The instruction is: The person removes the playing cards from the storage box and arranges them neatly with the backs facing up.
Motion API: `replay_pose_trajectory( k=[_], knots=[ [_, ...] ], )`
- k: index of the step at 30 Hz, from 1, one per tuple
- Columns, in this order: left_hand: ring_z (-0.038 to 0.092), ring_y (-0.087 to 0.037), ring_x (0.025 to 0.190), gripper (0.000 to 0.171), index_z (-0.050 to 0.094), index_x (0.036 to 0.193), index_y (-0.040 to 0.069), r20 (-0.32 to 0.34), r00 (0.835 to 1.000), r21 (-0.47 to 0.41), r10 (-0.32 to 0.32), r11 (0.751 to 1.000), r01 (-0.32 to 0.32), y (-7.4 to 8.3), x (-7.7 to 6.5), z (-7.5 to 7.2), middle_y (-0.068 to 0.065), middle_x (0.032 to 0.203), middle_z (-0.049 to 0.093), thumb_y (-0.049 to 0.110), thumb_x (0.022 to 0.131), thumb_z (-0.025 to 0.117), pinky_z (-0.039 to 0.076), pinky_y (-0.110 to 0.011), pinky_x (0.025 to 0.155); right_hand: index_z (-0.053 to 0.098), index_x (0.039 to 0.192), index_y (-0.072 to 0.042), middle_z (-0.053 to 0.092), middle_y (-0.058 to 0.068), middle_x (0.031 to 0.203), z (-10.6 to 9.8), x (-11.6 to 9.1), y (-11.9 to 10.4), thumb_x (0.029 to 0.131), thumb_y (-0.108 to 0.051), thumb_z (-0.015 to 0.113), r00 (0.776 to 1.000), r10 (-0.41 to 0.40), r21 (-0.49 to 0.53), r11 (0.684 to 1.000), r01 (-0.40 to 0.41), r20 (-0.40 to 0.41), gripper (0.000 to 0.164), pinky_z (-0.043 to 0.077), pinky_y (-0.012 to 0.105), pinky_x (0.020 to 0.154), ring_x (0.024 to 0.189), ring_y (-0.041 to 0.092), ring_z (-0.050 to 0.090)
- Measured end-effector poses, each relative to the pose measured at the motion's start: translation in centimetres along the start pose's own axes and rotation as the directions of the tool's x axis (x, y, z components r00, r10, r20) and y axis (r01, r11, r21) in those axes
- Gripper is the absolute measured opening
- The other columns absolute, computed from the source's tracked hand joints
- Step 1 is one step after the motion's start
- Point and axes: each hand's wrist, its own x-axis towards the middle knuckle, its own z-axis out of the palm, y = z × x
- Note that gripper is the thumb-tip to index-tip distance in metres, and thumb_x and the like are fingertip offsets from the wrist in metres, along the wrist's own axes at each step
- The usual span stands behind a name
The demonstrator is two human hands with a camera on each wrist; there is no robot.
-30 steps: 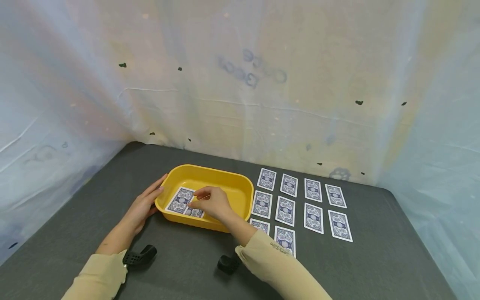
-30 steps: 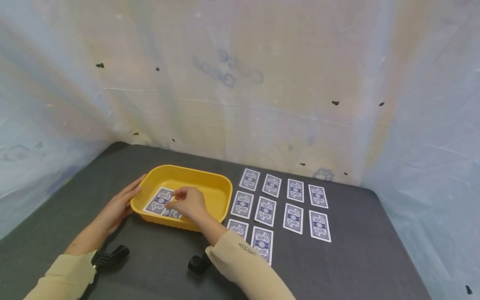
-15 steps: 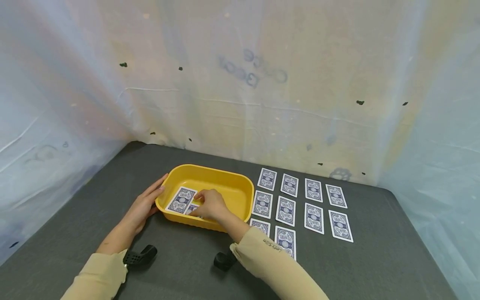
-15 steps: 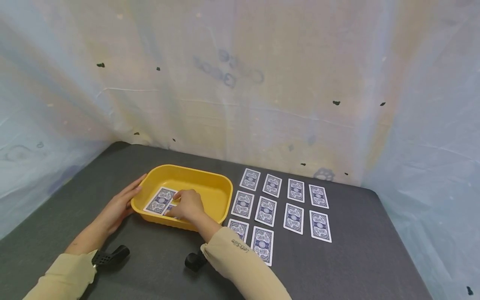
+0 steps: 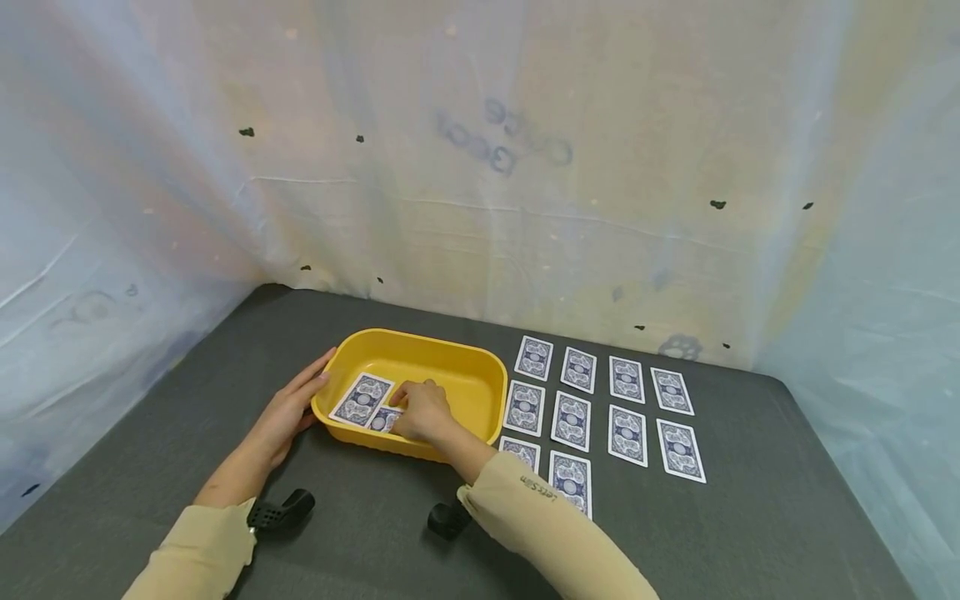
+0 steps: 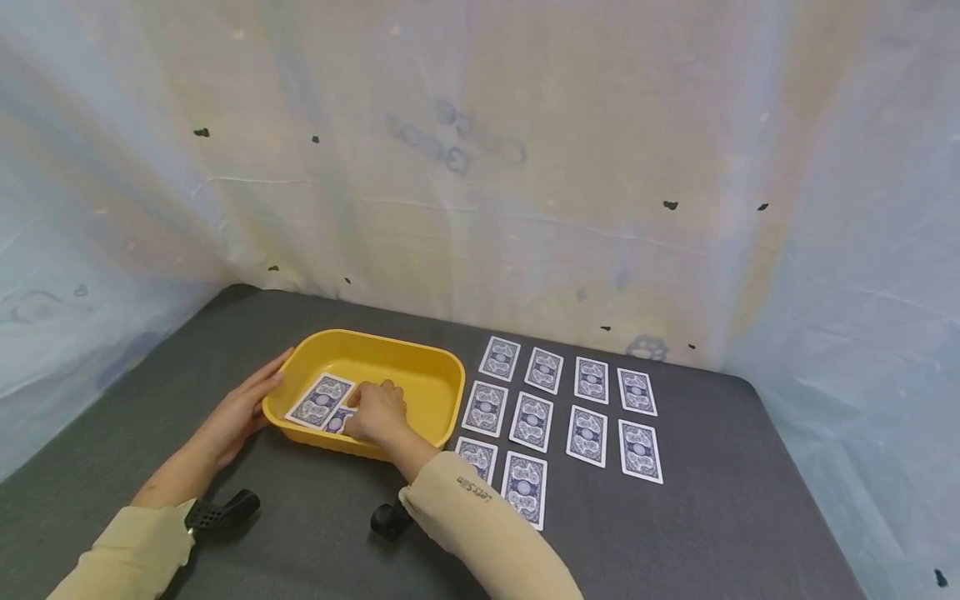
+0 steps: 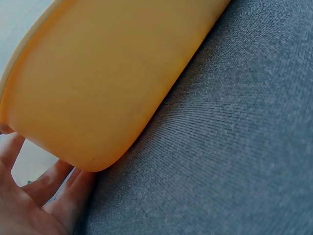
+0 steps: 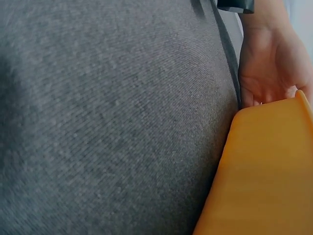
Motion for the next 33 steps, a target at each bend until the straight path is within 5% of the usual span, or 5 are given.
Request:
replay_pose_trajectory(
  k=[6,14,26,30,33],
  knots=[
    [0.024,-0.029,0.141,0.060,0.013,0.154,0.035,0.001,1.000,0.007,0.000,1.000,0.000,0.0,0.0,0.0,-0.003,0.162,0.007,0.051,0.101,0.035,0.038,-0.035,0.098,0.065,0.092,-0.010,0.052,0.002,0.085,0.2,0.1,0.3,0.069,-0.010,0.082,1.000,0.019,0.045,0.999,-0.018,-0.015,0.028,0.036,0.025,0.072,0.084,0.018,0.044],
    [0.023,-0.029,0.142,0.060,0.012,0.154,0.035,0.014,1.000,0.008,0.008,1.000,-0.008,0.1,0.0,0.0,-0.004,0.162,0.007,0.053,0.101,0.035,0.039,-0.035,0.099,0.059,0.084,-0.010,0.053,0.002,0.074,0.2,0.4,0.7,0.069,-0.004,0.084,0.997,0.082,0.381,0.921,-0.076,-0.001,0.030,0.041,0.022,0.052,0.062,0.014,0.049],
    [0.021,-0.028,0.143,0.060,0.013,0.154,0.034,0.025,1.000,-0.010,0.018,1.000,-0.018,0.0,0.1,0.0,-0.004,0.162,0.006,0.051,0.101,0.035,0.036,-0.039,0.102,0.063,0.096,-0.010,0.055,0.002,0.087,-0.8,0.1,0.8,0.073,-0.003,0.073,0.996,-0.013,0.438,0.897,0.053,-0.093,0.026,0.042,0.022,0.068,0.079,0.013,0.049],
    [0.023,-0.027,0.142,0.061,0.013,0.154,0.034,0.019,1.000,-0.005,0.015,1.000,-0.015,0.0,0.0,-0.1,-0.003,0.162,0.007,0.053,0.101,0.035,0.040,-0.029,0.096,0.062,0.105,-0.010,0.057,0.003,0.092,-1.2,-0.2,1.0,0.074,-0.002,0.070,0.995,-0.041,0.453,0.888,0.078,-0.091,0.033,0.044,0.021,0.068,0.080,0.013,0.050],
    [0.022,-0.027,0.143,0.061,0.013,0.154,0.033,0.020,1.000,-0.009,0.018,1.000,-0.018,0.0,-0.1,-0.1,-0.003,0.162,0.007,0.052,0.101,0.035,0.039,-0.034,0.100,0.060,0.113,-0.009,0.057,0.005,0.092,-1.4,-0.4,1.3,0.074,0.001,0.068,0.993,-0.068,0.480,0.871,0.105,-0.094,0.042,0.042,0.021,0.064,0.076,0.013,0.050]
  ],
)
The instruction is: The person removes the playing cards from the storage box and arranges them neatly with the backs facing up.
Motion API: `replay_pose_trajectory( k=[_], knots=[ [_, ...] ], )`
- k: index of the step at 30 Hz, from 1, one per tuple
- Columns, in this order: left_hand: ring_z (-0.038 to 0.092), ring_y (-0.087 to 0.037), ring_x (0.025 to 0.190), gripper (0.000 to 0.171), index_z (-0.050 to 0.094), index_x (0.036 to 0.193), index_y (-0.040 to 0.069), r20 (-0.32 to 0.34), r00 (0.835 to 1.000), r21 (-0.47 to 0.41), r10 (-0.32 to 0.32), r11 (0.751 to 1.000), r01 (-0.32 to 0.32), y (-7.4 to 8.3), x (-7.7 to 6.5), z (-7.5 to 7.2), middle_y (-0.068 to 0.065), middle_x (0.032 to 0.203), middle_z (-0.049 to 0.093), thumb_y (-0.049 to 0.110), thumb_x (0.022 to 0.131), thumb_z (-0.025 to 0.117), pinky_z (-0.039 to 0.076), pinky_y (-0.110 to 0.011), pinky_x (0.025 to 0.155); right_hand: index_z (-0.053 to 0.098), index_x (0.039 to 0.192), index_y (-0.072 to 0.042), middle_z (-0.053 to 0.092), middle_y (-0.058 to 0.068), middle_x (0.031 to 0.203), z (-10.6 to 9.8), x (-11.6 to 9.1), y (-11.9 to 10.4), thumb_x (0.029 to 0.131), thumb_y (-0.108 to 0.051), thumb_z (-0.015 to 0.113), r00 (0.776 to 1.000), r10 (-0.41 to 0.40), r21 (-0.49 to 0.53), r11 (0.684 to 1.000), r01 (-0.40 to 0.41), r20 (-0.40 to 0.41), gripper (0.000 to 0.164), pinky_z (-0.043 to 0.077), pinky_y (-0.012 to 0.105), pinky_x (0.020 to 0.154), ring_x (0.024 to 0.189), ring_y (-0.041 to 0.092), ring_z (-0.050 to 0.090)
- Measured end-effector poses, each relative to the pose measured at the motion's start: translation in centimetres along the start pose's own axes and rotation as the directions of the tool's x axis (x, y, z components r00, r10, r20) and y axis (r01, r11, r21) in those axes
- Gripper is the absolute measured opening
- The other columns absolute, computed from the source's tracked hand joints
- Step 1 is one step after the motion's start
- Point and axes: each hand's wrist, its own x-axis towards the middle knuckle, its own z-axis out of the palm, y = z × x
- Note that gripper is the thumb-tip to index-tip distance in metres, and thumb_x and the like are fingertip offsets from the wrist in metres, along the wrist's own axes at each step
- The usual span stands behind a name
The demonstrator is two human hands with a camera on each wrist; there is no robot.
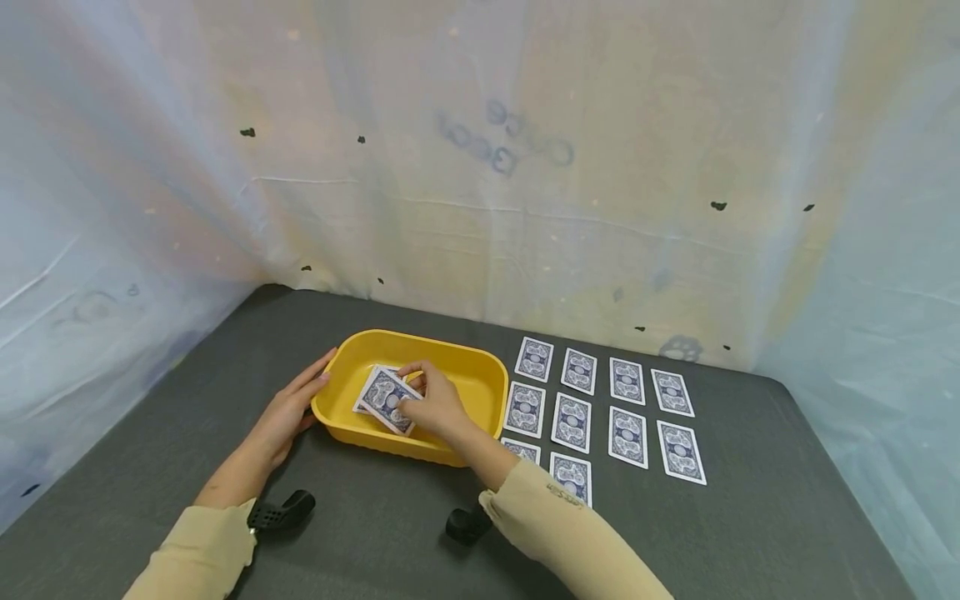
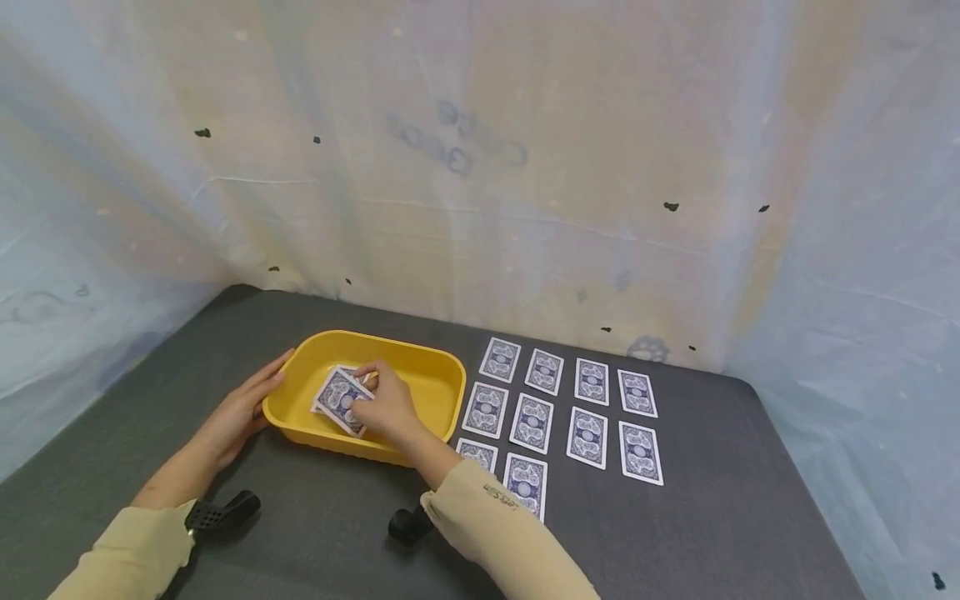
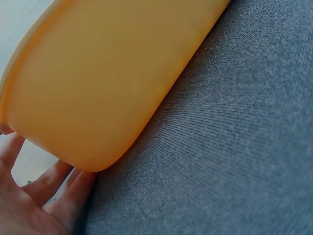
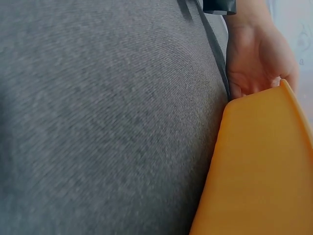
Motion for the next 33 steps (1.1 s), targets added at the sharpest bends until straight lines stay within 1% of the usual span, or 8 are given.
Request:
replay_pose_trajectory(
  k=[3,5,8,12,14,24,29,33],
  knots=[
    [0.020,-0.028,0.143,0.061,0.013,0.154,0.033,0.001,1.000,-0.009,0.004,1.000,-0.004,0.0,0.0,0.0,-0.003,0.162,0.006,0.051,0.101,0.035,0.031,-0.047,0.108,0.058,0.120,-0.009,0.058,0.007,0.091,-0.4,-0.2,0.2,0.074,0.003,0.067,1.000,-0.023,0.032,0.999,0.023,0.002,0.048,0.041,0.022,0.061,0.071,0.014,0.049],
    [0.019,-0.029,0.144,0.061,0.013,0.154,0.033,0.002,1.000,-0.015,0.008,1.000,-0.008,0.0,0.0,0.0,-0.003,0.162,0.006,0.051,0.101,0.036,0.028,-0.051,0.110,0.056,0.123,-0.009,0.058,0.008,0.091,-0.6,-0.4,0.3,0.075,0.003,0.066,0.999,-0.032,0.046,0.998,0.032,0.001,0.051,0.041,0.022,0.059,0.068,0.014,0.049],
    [0.021,-0.028,0.143,0.061,0.013,0.154,0.033,0.002,1.000,0.000,0.013,1.000,-0.013,-0.1,0.0,0.0,-0.003,0.162,0.007,0.052,0.101,0.035,0.035,-0.042,0.106,0.054,0.127,-0.009,0.058,0.011,0.090,-1.0,-0.6,0.3,0.073,0.005,0.065,0.999,-0.046,0.070,0.996,0.046,-0.003,0.057,0.042,0.021,0.058,0.066,0.013,0.050],
    [0.026,-0.026,0.140,0.061,0.012,0.154,0.033,0.002,1.000,0.011,0.022,1.000,-0.022,-0.3,0.0,-0.1,-0.004,0.162,0.010,0.052,0.101,0.035,0.043,-0.019,0.089,0.051,0.134,-0.011,0.057,0.011,0.087,-1.5,-0.9,0.3,0.072,0.008,0.063,0.998,-0.061,0.101,0.993,0.062,-0.010,0.067,0.043,0.021,0.056,0.063,0.013,0.052],
    [0.027,-0.026,0.139,0.062,0.012,0.154,0.033,0.002,1.000,0.012,0.024,1.000,-0.024,-0.3,0.0,-0.1,-0.004,0.162,0.010,0.053,0.101,0.035,0.044,-0.014,0.083,0.053,0.135,-0.014,0.056,0.010,0.085,-1.7,-1.0,0.3,0.071,0.008,0.063,0.998,-0.065,0.106,0.992,0.066,-0.018,0.069,0.043,0.021,0.056,0.062,0.013,0.052],
    [0.033,-0.021,0.133,0.060,0.013,0.154,0.033,0.000,0.999,0.024,0.041,0.999,-0.041,-0.5,-0.1,-0.1,-0.006,0.162,0.011,0.051,0.101,0.035,0.044,-0.015,0.082,0.062,0.127,-0.014,0.055,0.006,0.081,-2.8,-1.5,0.5,0.072,0.004,0.061,0.995,-0.075,0.116,0.990,0.083,-0.064,0.058,0.043,0.020,0.056,0.060,0.011,0.051],
    [0.034,-0.021,0.132,0.060,0.013,0.154,0.033,-0.003,0.999,0.022,0.039,0.999,-0.039,-0.4,-0.1,0.0,-0.005,0.162,0.011,0.051,0.101,0.035,0.045,-0.015,0.082,0.060,0.127,-0.009,0.059,0.012,0.083,-3.6,-2.1,0.0,0.075,0.004,0.065,0.994,-0.068,0.166,0.983,0.080,-0.081,0.054,0.045,0.021,0.056,0.059,0.013,0.053],
    [0.032,-0.024,0.135,0.061,0.012,0.154,0.033,-0.004,0.999,0.020,0.032,0.999,-0.032,-0.4,0.0,0.0,-0.005,0.162,0.011,0.052,0.101,0.035,0.044,-0.015,0.082,0.058,0.128,-0.009,0.062,0.014,0.084,-4.2,-2.2,0.0,0.076,0.002,0.069,0.994,-0.050,0.177,0.982,0.067,-0.099,0.054,0.047,0.023,0.056,0.060,0.014,0.056]
  ],
)
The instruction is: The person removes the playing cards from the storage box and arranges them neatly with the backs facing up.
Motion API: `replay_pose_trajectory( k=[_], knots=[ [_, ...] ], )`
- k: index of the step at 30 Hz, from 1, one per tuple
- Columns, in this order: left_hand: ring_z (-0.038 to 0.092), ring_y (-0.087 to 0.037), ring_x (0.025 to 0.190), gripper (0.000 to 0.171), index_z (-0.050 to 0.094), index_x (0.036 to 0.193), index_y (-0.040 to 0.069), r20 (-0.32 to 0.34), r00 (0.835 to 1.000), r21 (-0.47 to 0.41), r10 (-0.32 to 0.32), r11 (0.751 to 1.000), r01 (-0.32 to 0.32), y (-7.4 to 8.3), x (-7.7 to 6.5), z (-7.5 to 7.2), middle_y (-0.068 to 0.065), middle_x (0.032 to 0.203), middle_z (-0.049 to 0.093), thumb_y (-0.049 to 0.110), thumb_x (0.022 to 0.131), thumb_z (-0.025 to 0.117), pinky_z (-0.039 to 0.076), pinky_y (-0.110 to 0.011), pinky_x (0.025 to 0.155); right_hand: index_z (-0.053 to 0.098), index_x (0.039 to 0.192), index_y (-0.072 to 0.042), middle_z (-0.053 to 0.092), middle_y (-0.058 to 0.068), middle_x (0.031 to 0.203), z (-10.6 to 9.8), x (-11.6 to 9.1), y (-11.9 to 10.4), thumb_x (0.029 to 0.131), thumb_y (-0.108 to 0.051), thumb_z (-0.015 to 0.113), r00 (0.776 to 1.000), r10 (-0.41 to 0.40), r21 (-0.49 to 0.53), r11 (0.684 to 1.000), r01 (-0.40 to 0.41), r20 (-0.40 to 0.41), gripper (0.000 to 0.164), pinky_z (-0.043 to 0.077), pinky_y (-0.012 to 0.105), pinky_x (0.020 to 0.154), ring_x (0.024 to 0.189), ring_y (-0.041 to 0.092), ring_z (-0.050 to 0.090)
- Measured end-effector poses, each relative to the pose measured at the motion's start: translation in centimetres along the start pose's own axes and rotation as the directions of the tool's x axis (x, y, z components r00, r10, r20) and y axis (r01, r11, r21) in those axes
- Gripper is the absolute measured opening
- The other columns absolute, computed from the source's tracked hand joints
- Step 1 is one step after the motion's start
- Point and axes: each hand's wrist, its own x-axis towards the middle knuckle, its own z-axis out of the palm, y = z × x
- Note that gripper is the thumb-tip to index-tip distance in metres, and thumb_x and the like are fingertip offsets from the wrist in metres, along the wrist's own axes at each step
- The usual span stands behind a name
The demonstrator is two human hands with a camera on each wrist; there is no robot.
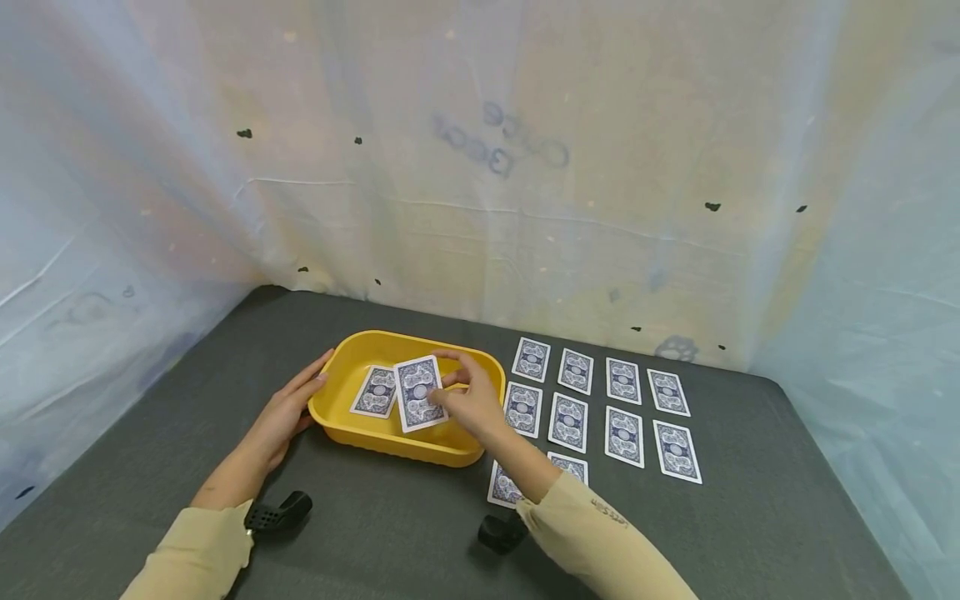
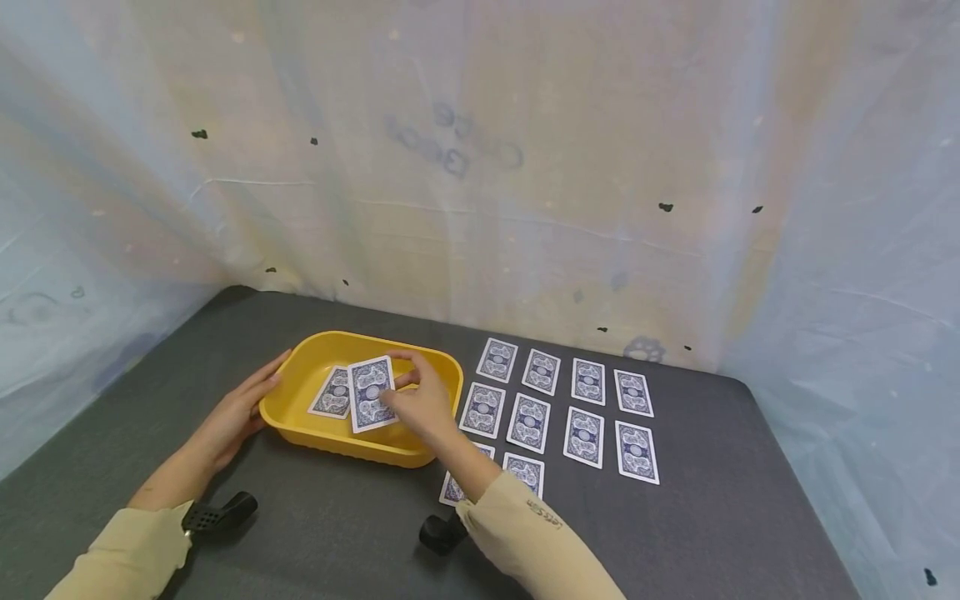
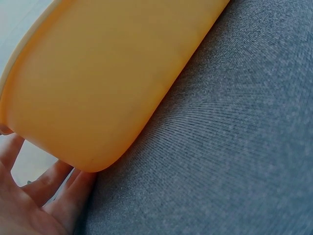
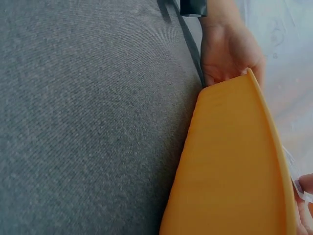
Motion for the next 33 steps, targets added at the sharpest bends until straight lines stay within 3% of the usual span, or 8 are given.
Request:
replay_pose_trajectory(
  k=[6,15,25,33],
  knots=[
    [0.028,-0.026,0.138,0.061,0.012,0.154,0.033,-0.004,1.000,0.003,-0.004,1.000,0.004,0.0,0.1,0.1,-0.005,0.162,0.010,0.051,0.101,0.034,0.043,-0.014,0.081,0.056,0.127,-0.006,0.060,0.006,0.077,-0.9,-0.1,0.7,0.078,0.002,0.070,1.000,0.000,0.082,0.997,0.001,-0.009,0.052,0.056,0.032,0.062,0.064,0.013,0.064],
    [0.027,-0.028,0.140,0.062,0.012,0.154,0.033,-0.008,1.000,0.002,-0.018,1.000,0.018,0.2,0.1,0.2,-0.005,0.162,0.009,0.053,0.101,0.035,0.042,-0.015,0.082,0.051,0.127,-0.007,0.059,0.001,0.071,-2.4,-1.3,0.5,0.080,0.004,0.069,1.000,0.021,0.149,0.989,-0.018,-0.019,0.051,0.056,0.046,0.070,0.061,0.012,0.063],
    [0.027,-0.027,0.139,0.062,0.012,0.154,0.033,-0.008,1.000,-0.012,-0.018,1.000,0.018,0.2,0.1,0.2,-0.005,0.162,0.009,0.053,0.100,0.035,0.043,-0.013,0.080,0.049,0.125,-0.006,0.062,0.006,0.075,-3.9,-2.4,0.9,0.080,0.004,0.069,1.000,0.023,0.156,0.988,-0.021,-0.012,0.050,0.057,0.039,0.067,0.063,0.014,0.064],
    [0.028,-0.026,0.137,0.062,0.012,0.154,0.034,0.001,1.000,-0.006,-0.023,1.000,0.023,0.2,0.2,0.1,-0.005,0.162,0.009,0.054,0.100,0.035,0.044,-0.013,0.080,0.048,0.126,-0.006,0.062,0.002,0.074,-5.3,-3.2,1.4,0.081,0.003,0.068,0.999,0.031,0.145,0.989,-0.025,-0.038,0.050,0.056,0.035,0.065,0.061,0.013,0.064]
  ],
)
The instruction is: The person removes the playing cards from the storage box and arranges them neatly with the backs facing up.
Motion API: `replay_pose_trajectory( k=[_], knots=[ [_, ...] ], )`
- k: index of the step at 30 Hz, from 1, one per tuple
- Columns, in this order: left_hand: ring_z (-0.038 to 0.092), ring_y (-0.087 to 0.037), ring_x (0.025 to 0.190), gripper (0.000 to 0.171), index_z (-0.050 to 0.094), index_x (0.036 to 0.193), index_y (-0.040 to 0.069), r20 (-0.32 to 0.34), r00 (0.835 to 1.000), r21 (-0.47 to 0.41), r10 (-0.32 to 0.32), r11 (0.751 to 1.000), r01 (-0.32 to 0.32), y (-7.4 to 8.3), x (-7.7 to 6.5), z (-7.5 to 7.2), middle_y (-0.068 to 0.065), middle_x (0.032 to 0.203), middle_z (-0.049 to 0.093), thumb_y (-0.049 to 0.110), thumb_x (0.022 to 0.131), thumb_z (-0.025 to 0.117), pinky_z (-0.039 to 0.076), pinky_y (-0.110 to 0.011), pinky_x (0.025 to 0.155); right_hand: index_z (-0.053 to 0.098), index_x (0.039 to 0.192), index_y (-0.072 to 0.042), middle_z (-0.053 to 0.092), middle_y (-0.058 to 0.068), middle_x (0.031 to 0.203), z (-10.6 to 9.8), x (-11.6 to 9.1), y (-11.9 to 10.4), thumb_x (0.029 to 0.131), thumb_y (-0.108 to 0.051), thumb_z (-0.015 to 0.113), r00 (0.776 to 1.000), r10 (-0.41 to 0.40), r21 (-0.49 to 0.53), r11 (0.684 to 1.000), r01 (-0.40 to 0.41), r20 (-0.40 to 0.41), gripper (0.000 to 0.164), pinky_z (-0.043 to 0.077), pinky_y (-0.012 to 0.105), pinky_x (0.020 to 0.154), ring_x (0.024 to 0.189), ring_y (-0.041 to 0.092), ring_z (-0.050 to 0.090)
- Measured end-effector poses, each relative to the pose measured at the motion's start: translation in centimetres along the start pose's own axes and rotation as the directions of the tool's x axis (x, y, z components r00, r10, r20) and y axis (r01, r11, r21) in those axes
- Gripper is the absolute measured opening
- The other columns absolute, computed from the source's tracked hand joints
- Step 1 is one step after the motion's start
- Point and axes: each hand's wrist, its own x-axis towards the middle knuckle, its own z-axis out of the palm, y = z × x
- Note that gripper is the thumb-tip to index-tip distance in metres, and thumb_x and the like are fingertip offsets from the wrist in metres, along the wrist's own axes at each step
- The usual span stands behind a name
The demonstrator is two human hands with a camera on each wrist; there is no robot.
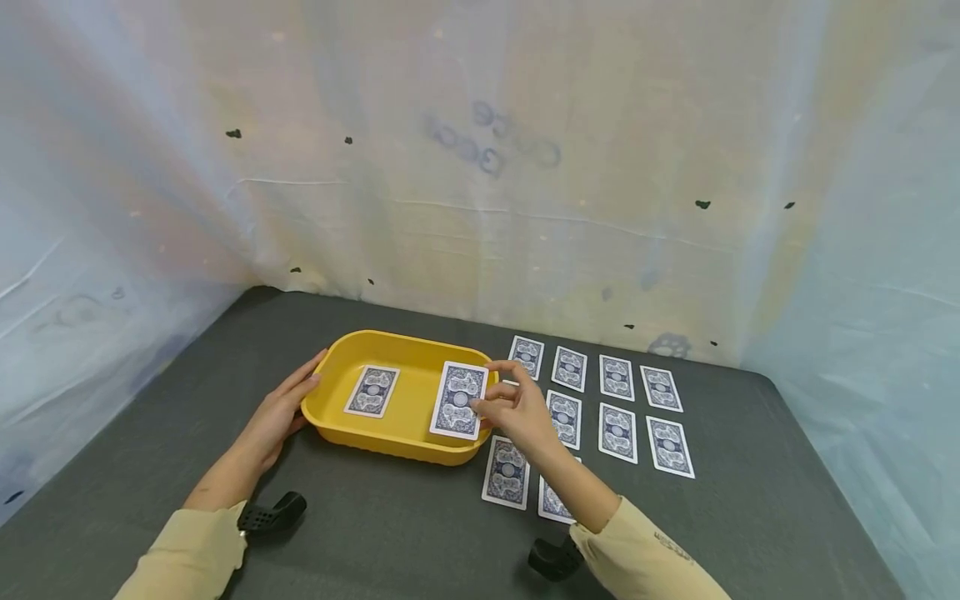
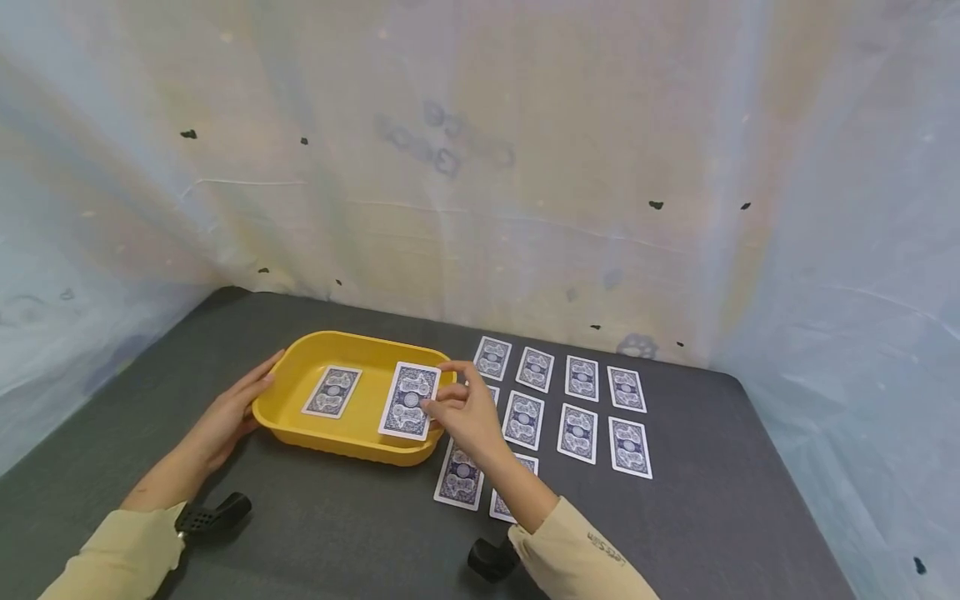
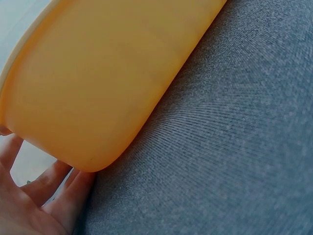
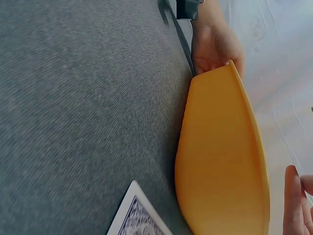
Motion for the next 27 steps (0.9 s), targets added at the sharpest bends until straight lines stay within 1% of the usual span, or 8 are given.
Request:
replay_pose_trajectory(
  k=[7,13,17,22,27],
  knots=[
    [0.028,-0.027,0.138,0.063,0.010,0.154,0.035,0.000,1.000,0.009,-0.010,1.000,0.010,-0.2,0.2,0.0,-0.005,0.162,0.008,0.055,0.100,0.034,0.044,-0.014,0.079,0.046,0.126,-0.004,0.063,0.002,0.075,-1.3,-0.7,0.2,0.082,0.005,0.067,1.000,-0.008,0.008,1.000,0.008,0.000,0.049,0.056,0.039,0.066,0.063,0.013,0.064],
    [0.028,-0.028,0.138,0.063,0.010,0.154,0.034,-0.013,1.000,0.022,-0.012,1.000,0.013,-0.2,0.3,0.1,-0.005,0.162,0.008,0.055,0.100,0.033,0.043,-0.013,0.079,0.047,0.126,-0.005,0.060,0.003,0.076,-2.5,-1.4,0.6,0.082,0.004,0.067,0.999,0.000,-0.025,1.000,-0.001,-0.036,0.049,0.056,0.039,0.068,0.064,0.013,0.063],
    [0.027,-0.028,0.139,0.062,0.010,0.154,0.034,-0.012,1.000,0.028,-0.012,1.000,0.012,-0.1,0.2,0.1,-0.004,0.162,0.007,0.055,0.100,0.033,0.043,-0.012,0.079,0.047,0.126,-0.006,0.059,0.003,0.075,-3.2,-1.9,0.9,0.081,0.003,0.068,0.998,0.008,-0.059,0.998,-0.012,-0.062,0.050,0.056,0.036,0.067,0.063,0.014,0.062],
    [0.027,-0.027,0.139,0.062,0.009,0.154,0.034,0.002,1.000,0.025,-0.003,1.000,0.003,-0.1,0.1,0.0,-0.004,0.162,0.007,0.054,0.100,0.033,0.043,-0.012,0.079,0.045,0.126,-0.005,0.060,0.004,0.074,-4.0,-2.4,1.3,0.082,0.003,0.067,0.998,0.010,-0.077,0.997,-0.015,-0.065,0.049,0.055,0.031,0.066,0.062,0.014,0.062],
    [0.027,-0.028,0.139,0.061,0.008,0.154,0.033,0.005,1.000,0.025,-0.002,1.000,0.002,0.0,0.1,0.1,-0.005,0.162,0.007,0.053,0.101,0.032,0.043,-0.011,0.079,0.045,0.125,-0.005,0.060,0.005,0.075,-4.8,-3.0,1.8,0.082,0.005,0.067,0.997,0.018,-0.077,0.997,-0.024,-0.077,0.049,0.055,0.032,0.066,0.061,0.016,0.061]
  ],
)
